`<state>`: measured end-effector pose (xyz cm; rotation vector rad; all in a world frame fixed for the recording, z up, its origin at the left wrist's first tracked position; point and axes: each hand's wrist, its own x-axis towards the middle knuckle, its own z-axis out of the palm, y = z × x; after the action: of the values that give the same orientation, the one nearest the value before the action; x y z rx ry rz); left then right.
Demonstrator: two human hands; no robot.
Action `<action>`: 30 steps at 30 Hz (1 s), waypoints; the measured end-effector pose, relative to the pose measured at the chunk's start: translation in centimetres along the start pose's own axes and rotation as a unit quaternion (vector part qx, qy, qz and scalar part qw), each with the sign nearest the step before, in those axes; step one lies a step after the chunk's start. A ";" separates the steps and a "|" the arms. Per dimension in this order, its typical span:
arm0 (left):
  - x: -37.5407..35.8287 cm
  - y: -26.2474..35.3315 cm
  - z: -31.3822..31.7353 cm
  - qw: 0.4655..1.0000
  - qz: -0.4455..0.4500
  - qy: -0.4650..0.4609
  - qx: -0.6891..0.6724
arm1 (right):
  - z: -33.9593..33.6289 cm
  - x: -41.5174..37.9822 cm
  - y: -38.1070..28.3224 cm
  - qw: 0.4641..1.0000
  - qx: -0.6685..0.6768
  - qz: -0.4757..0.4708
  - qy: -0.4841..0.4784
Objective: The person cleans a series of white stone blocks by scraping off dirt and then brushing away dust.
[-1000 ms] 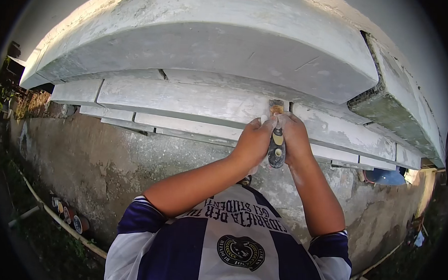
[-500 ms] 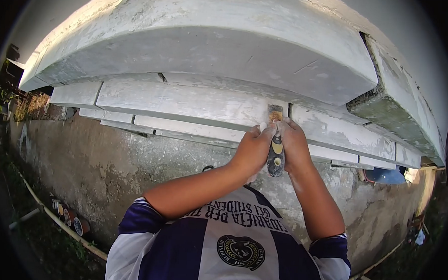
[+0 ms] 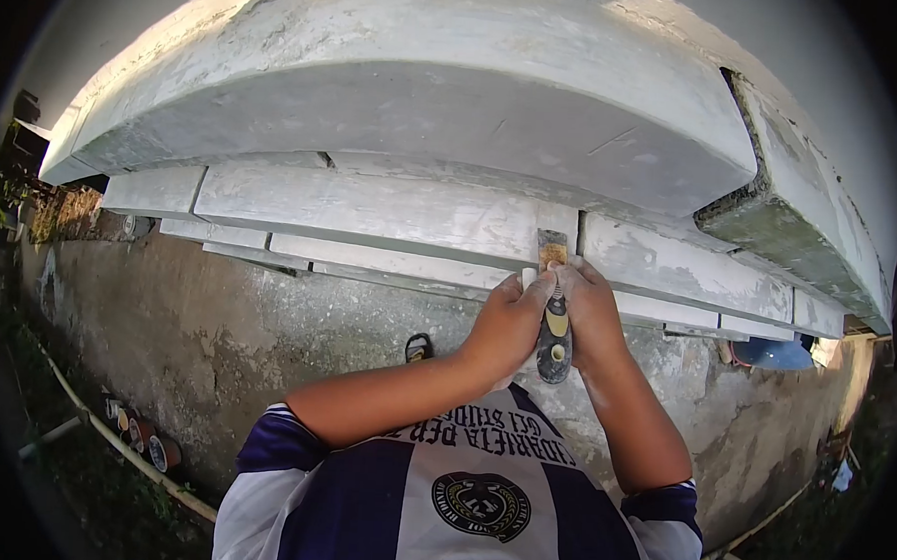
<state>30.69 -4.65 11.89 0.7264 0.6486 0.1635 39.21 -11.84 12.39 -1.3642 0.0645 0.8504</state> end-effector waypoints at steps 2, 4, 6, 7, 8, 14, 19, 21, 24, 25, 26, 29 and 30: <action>1.6 -1.2 -0.6 0.999 0.030 -0.002 0.034 | 0.1 0.4 -0.4 1.000 -0.002 -0.001 0.004; 2.3 -0.3 -0.2 0.999 0.021 0.003 0.036 | -0.1 1.4 -0.7 1.000 0.011 -0.011 -0.007; 4.1 0.3 -0.7 0.995 0.020 -0.007 0.098 | -0.4 2.7 -0.7 1.000 0.017 -0.017 -0.014; 4.5 0.5 -0.9 0.991 0.021 -0.011 0.128 | -0.4 3.0 -0.7 0.999 0.020 -0.021 -0.019; 4.5 0.5 -1.2 0.989 -0.001 -0.005 0.147 | -0.3 2.6 -0.7 0.999 0.037 -0.021 -0.020; 1.1 -0.5 -0.6 0.996 0.006 -0.031 0.084 | -0.4 0.2 0.1 1.000 0.009 -0.007 0.015; 3.3 1.5 0.5 0.995 0.004 -0.012 0.098 | -0.7 2.3 -1.6 0.999 -0.002 -0.027 -0.021; 3.2 1.5 0.3 0.994 0.000 -0.006 0.105 | -0.6 2.3 -1.1 0.999 0.028 -0.028 -0.020; 2.0 -0.8 -1.2 0.992 0.032 -0.018 0.119 | -0.6 0.7 0.6 0.999 0.051 -0.017 0.000; 1.4 -1.0 -1.1 0.993 0.033 -0.014 0.114 | -0.6 0.3 0.8 0.999 0.042 -0.015 0.004; 0.7 -1.1 -0.8 0.993 0.032 -0.008 0.109 | -0.7 0.0 1.0 0.999 0.032 -0.012 0.010; 1.3 -1.1 -0.6 0.992 0.046 -0.001 0.114 | -0.4 0.2 0.2 1.000 0.021 -0.017 0.005; 2.4 -0.7 -0.5 0.992 0.043 0.002 0.120 | -0.6 1.2 -0.1 0.999 0.019 -0.027 -0.010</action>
<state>32.27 -4.02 10.00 0.9861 0.6475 0.1685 40.38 -11.81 11.72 -1.3162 0.0291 0.8140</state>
